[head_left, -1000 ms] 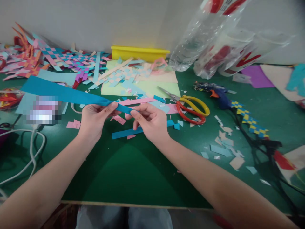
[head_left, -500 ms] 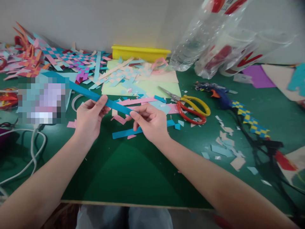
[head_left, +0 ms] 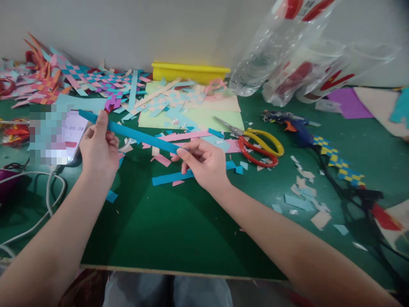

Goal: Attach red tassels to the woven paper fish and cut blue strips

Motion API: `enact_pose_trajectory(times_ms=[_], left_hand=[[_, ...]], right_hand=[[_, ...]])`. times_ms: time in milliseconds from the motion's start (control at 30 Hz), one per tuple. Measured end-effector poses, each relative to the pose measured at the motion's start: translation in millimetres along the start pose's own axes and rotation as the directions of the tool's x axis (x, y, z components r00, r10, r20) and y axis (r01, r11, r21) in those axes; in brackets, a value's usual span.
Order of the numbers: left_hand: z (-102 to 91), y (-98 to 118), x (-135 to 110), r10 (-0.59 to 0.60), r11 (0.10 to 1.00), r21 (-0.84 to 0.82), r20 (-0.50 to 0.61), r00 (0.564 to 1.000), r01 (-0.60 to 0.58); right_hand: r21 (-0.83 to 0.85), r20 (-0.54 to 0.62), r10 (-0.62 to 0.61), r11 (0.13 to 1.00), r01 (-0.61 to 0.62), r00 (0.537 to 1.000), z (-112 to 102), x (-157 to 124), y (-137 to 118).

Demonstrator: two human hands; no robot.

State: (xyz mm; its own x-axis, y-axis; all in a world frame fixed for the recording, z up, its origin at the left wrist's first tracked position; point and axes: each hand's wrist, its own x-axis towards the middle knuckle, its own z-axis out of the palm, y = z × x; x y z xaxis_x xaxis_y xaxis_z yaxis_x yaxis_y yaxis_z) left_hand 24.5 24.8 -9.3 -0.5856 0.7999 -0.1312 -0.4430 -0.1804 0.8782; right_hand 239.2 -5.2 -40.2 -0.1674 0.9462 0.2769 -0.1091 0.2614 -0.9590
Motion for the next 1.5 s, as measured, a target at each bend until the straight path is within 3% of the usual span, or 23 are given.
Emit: enact_pose_trajectory(times_ms=[200, 367, 433, 533, 567, 633, 700, 733, 900, 1233, 1500], left_hand=[[-0.4, 10.9, 4.1, 0.044, 0.995, -0.087, -0.146, 0.988, -0.058], [7.1, 11.8, -2.5, -0.013, 0.986, -0.169, -0.139, 0.990, -0.011], [12.3, 5.3, -10.9, -0.074, 0.990, -0.127, -0.052, 0.996, 0.067], [17.9, -10.2, -30.1, -0.137, 0.988, 0.096, 0.180, 0.974, 0.122], [18.4, -15.6, -37.2, -0.150, 0.978, 0.186, 0.283, 0.947, 0.099], [17.1, -24.7, -50.1, -0.185, 0.939, 0.343, 0.496, 0.848, 0.004], [14.0, -30.3, -58.6, -0.238, 0.897, 0.436, 0.617, 0.750, -0.074], [12.2, -31.8, -60.9, -0.241, 0.883, 0.456, 0.642, 0.728, -0.110], [7.3, -33.0, -60.8, -0.139, 0.864, 0.455, 0.630, 0.764, -0.218], [9.6, -34.1, -62.9, -0.127, 0.876, 0.443, 0.595, 0.794, -0.192], [8.2, -35.7, -59.7, -0.130, 0.886, 0.426, 0.608, 0.783, -0.183]], right_hand=[[-0.004, -0.003, -0.007, 1.000, 0.007, 1.000, -1.5, 0.2, 1.1], [0.025, -0.100, -0.020, 0.999, 0.023, 0.995, -2.4, 3.9, 0.7], [0.033, -0.123, -0.021, 0.999, 0.025, 0.992, -1.8, 4.7, -0.1], [0.024, -0.130, -0.013, 1.000, 0.016, 0.991, -0.8, 4.3, -0.4], [0.018, -0.129, -0.010, 1.000, 0.012, 0.992, -0.6, 4.0, -0.3], [0.008, -0.113, -0.010, 1.000, 0.011, 0.994, -0.4, 3.3, 0.2], [-0.003, -0.086, -0.013, 1.000, 0.013, 0.996, -0.2, 2.6, 0.3], [-0.005, -0.070, -0.015, 1.000, 0.015, 0.997, 0.0, 2.2, 0.1], [-0.016, -0.006, 0.005, 1.000, -0.005, 1.000, 1.0, 0.4, -1.0], [-0.057, 0.019, 0.006, 0.998, -0.004, 1.000, 0.2, -1.1, 0.1], [-0.067, 0.045, 0.028, 0.997, -0.025, 0.999, 1.1, -1.2, -1.9]])
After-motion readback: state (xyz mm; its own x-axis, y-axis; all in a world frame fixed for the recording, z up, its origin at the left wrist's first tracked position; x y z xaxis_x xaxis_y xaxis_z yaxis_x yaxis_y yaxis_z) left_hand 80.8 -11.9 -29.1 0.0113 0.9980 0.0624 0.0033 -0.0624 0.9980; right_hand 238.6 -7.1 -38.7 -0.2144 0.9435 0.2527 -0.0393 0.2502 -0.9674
